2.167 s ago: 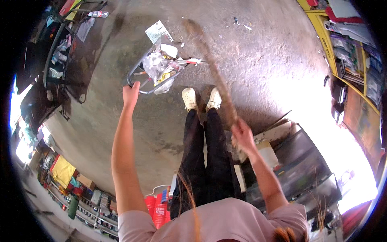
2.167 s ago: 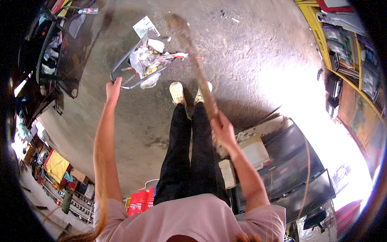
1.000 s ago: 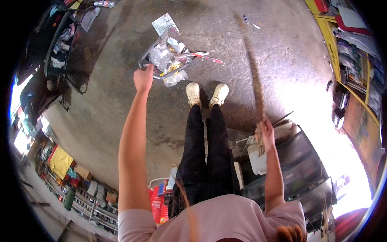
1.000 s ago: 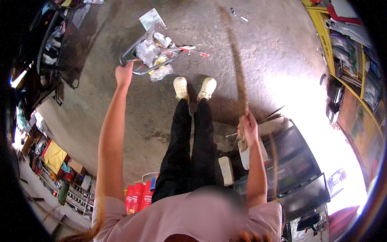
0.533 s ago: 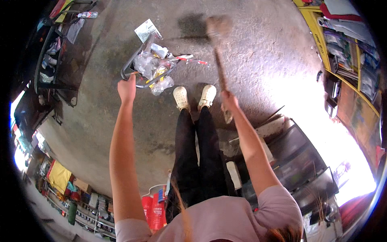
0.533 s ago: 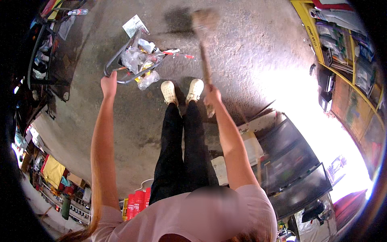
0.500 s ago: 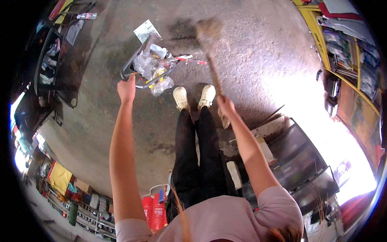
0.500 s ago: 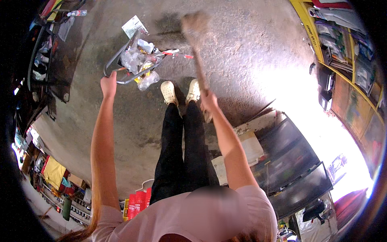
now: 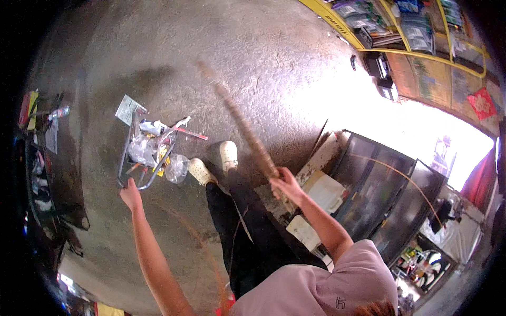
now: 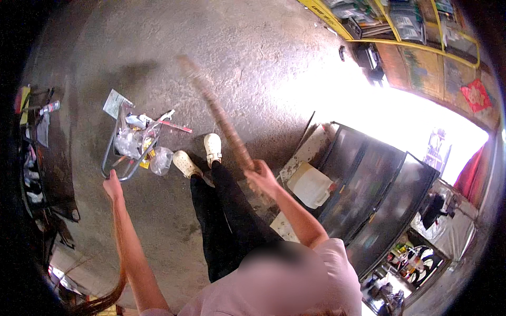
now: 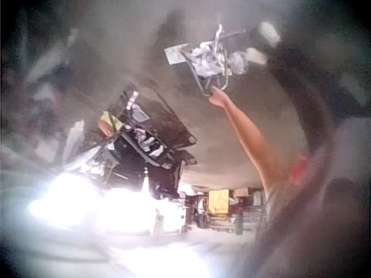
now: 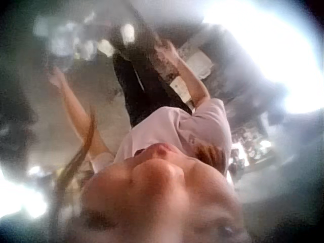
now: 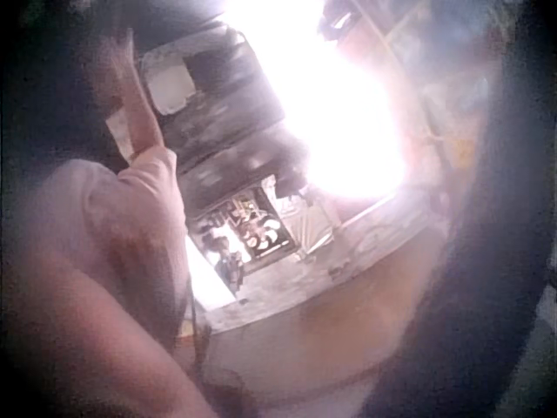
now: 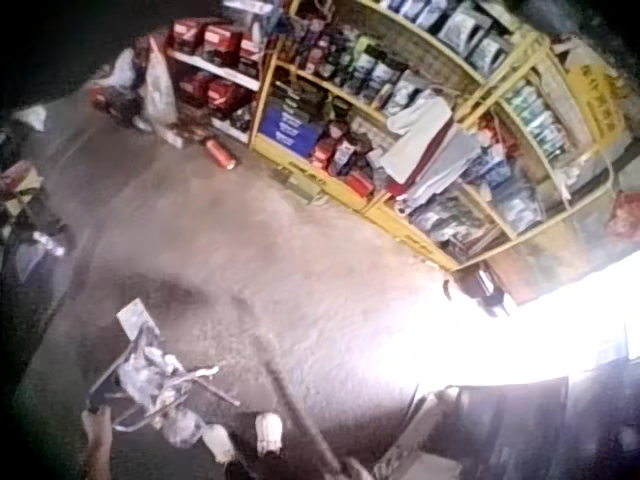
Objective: The person sweeps debris into a dustpan inside a cluttered workshop and carries it outside. They then pick up a yellow air filter and a small box, open the box, and remove a black object.
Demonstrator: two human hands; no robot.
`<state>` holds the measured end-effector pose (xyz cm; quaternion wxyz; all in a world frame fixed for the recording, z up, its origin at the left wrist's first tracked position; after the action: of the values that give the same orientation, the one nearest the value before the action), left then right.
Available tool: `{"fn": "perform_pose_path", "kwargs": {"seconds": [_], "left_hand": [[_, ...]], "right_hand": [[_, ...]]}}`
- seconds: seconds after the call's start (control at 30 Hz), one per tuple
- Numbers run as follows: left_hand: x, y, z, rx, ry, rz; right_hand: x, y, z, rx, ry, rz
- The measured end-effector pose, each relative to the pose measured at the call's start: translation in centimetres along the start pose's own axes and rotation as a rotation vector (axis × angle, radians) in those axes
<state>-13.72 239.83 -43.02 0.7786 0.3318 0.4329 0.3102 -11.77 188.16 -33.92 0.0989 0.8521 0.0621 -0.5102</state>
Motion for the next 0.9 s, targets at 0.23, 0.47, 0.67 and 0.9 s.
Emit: {"fn": "perform_pose_path", "kwargs": {"seconds": [0.23,0.47,0.67,0.9], "left_hand": [[0.5,-0.1,0.1,0.032,0.017,0.006],[-0.6,-0.1,-1.2,-0.328,0.152,0.002],[-2.8,1.1,2.8,-0.364,0.171,0.089],[-7.4,0.2,9.2,-0.284,0.090,0.165]], "right_hand": [[8.4,11.2,-3.2,0.225,0.100,0.311],[7.5,17.6,-2.0,0.413,0.129,0.428],[9.3,25.7,-3.7,0.470,0.189,0.534],[23.6,39.6,-9.9,0.605,0.281,0.631]]}}
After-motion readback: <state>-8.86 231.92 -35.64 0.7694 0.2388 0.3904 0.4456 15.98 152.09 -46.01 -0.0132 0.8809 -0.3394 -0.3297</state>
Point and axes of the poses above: each hand's wrist, its own x-axis towards the middle knuckle, its own y-axis out of the back of the hand, z = x × y, the point moved 1 cm from there along x, towards the middle knuckle
